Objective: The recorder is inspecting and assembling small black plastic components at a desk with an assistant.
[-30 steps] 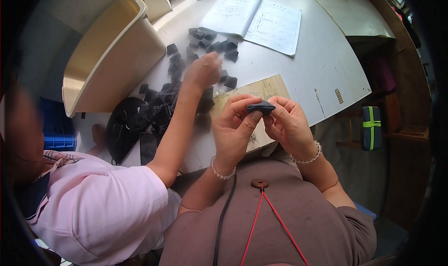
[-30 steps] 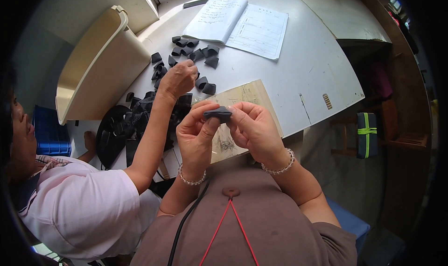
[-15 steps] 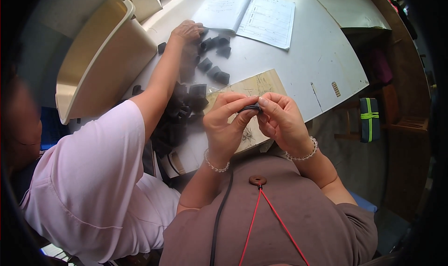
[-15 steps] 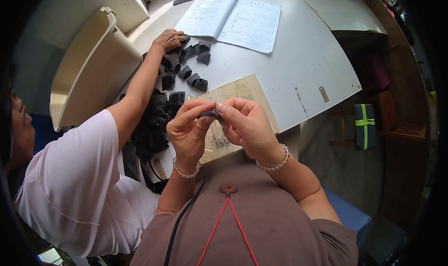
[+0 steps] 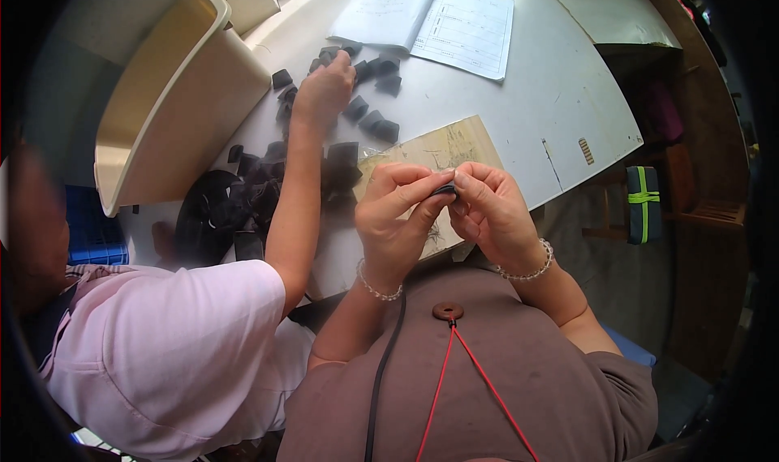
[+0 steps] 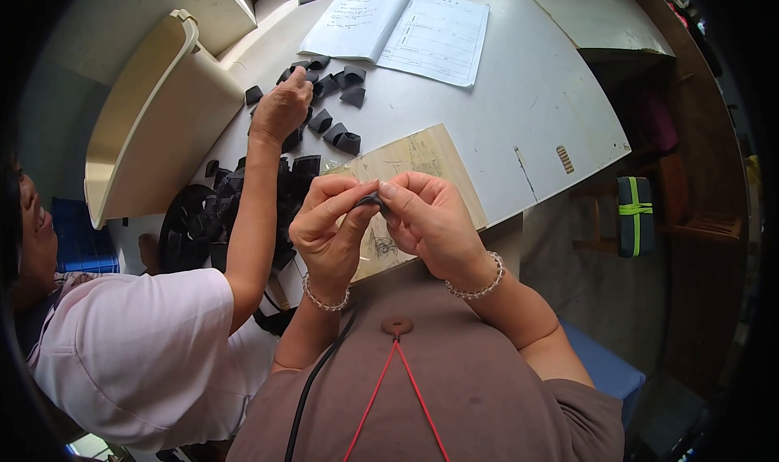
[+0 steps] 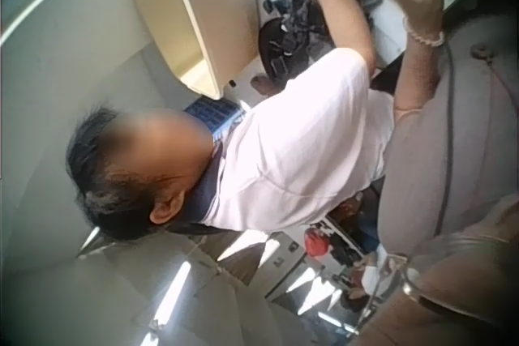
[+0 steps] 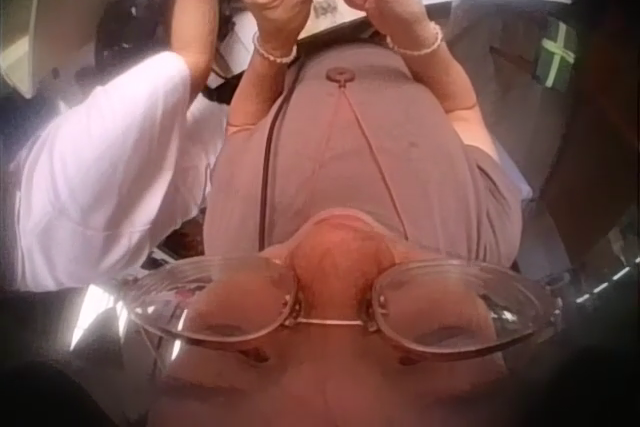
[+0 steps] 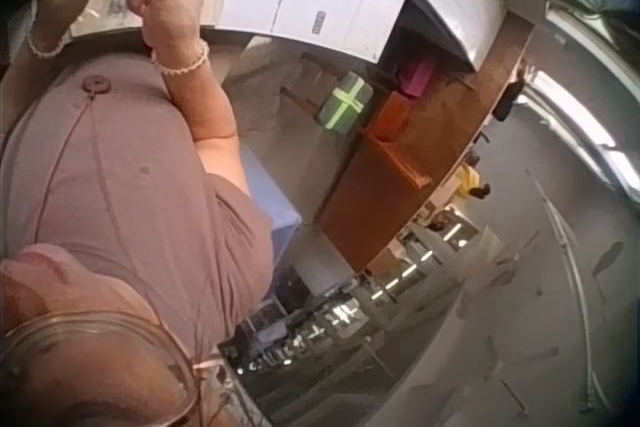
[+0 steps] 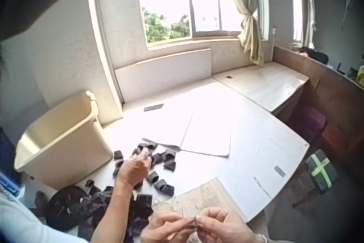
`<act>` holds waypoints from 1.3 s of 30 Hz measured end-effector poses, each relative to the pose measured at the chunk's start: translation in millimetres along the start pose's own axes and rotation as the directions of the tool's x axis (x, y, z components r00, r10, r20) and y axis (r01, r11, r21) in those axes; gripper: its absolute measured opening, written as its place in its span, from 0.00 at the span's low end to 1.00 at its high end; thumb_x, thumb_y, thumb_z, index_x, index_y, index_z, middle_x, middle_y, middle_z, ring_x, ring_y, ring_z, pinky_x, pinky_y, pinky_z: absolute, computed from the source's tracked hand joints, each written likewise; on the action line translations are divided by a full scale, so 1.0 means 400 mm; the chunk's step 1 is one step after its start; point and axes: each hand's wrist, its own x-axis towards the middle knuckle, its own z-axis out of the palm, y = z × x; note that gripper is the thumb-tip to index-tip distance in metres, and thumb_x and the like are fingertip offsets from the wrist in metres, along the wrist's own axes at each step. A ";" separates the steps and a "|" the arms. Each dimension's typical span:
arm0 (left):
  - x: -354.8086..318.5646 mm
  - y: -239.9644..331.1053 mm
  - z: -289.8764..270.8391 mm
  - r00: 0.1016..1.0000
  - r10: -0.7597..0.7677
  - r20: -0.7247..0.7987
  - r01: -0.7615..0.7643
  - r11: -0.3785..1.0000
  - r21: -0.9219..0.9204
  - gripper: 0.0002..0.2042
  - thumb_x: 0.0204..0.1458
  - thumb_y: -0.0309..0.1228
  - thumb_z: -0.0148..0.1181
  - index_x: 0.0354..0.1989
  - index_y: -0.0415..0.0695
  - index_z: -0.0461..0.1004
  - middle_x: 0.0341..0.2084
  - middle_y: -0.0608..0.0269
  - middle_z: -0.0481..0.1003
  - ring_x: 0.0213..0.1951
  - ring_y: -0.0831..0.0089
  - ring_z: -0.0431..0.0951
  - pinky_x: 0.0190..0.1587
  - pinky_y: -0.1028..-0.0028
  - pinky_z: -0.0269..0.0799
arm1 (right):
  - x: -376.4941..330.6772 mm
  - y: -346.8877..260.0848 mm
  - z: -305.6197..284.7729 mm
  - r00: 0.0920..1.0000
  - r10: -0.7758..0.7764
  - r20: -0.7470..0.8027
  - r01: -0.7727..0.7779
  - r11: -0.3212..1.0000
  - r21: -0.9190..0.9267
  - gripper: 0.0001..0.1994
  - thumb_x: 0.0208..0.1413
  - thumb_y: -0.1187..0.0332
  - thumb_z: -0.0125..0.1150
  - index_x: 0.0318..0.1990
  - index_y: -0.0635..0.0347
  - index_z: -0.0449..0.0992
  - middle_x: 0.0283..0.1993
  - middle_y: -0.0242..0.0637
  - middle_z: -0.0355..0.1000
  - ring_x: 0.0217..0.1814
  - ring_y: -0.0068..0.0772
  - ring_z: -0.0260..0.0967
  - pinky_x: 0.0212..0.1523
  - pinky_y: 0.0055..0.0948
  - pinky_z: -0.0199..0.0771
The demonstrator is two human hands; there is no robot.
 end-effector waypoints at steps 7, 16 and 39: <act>0.001 -0.004 0.008 0.999 -0.040 -0.010 0.040 0.998 -0.047 0.11 0.40 0.21 0.64 0.36 0.42 0.78 0.29 0.64 0.73 0.33 0.73 0.70 0.35 0.78 0.67 | 0.001 -0.002 -0.003 1.000 -0.001 0.020 0.000 1.000 0.008 0.08 0.57 0.65 0.54 0.30 0.60 0.70 0.20 0.26 0.65 0.15 0.10 0.56 0.12 0.11 0.49; -0.025 -0.026 0.013 0.988 -0.113 -0.107 0.083 0.965 -0.250 0.11 0.40 0.22 0.66 0.34 0.38 0.75 0.31 0.62 0.75 0.35 0.75 0.71 0.40 0.77 0.66 | 0.009 0.020 -0.008 0.996 -0.050 0.071 0.042 0.993 0.106 0.08 0.58 0.66 0.52 0.32 0.60 0.69 0.21 0.26 0.64 0.14 0.11 0.52 0.12 0.12 0.47; 0.058 0.019 0.013 0.986 0.150 0.072 -0.160 0.974 0.163 0.10 0.41 0.30 0.65 0.32 0.40 0.79 0.28 0.62 0.75 0.34 0.73 0.71 0.37 0.78 0.66 | 0.000 0.035 -0.020 0.997 0.016 0.080 -0.028 0.987 0.155 0.10 0.58 0.61 0.51 0.34 0.58 0.70 0.22 0.24 0.63 0.16 0.11 0.53 0.14 0.10 0.50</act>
